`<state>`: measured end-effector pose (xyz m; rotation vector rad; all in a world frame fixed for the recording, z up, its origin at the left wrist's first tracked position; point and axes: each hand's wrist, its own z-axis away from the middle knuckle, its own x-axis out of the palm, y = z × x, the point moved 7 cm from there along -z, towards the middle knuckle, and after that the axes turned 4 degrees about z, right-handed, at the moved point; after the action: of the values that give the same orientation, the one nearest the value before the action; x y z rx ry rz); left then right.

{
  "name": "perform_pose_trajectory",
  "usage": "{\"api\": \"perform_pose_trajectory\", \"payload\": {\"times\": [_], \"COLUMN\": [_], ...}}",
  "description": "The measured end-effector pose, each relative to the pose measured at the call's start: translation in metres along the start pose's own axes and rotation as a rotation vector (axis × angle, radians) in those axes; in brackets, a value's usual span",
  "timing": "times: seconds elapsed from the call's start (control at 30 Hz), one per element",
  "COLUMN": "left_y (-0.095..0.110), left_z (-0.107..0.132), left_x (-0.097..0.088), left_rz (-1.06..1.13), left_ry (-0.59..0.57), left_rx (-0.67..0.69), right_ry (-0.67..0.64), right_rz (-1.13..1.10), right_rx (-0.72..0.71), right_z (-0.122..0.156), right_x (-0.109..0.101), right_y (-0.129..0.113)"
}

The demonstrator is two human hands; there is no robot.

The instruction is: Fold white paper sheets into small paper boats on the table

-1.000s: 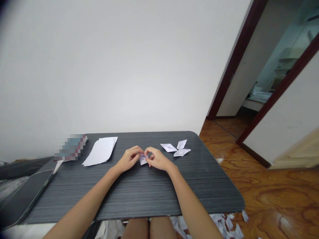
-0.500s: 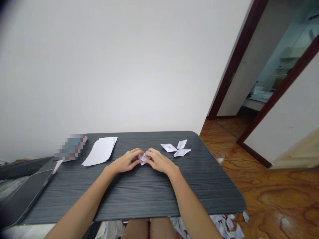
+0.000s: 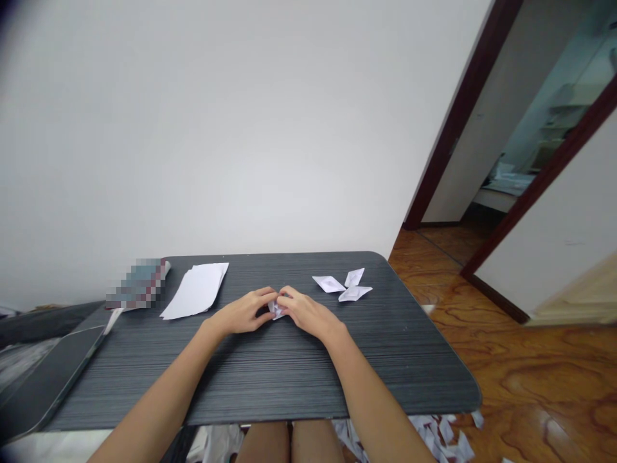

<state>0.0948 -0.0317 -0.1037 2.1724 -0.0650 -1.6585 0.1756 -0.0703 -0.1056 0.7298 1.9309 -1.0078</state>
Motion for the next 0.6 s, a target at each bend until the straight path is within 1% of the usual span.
{"api": "perform_pose_trajectory", "payload": {"times": [0.2,0.37,0.6], "left_y": [0.0,0.001,-0.012], "left_z": [0.0,-0.001,-0.003], "left_x": [0.003,0.005,0.008], "left_rz": [-0.019,0.014,0.154], "left_ry": [-0.02,-0.016,0.031], "left_rx": [-0.015,0.0,-0.073], "right_ry": [-0.03,-0.033,-0.018], "right_rz": [0.01,0.0,-0.059], "right_rx": [-0.013,-0.001,0.055], "right_z": [-0.001,0.0,0.001], "right_x": [0.004,0.005,0.003], "right_y": [-0.001,0.001,0.01]}}
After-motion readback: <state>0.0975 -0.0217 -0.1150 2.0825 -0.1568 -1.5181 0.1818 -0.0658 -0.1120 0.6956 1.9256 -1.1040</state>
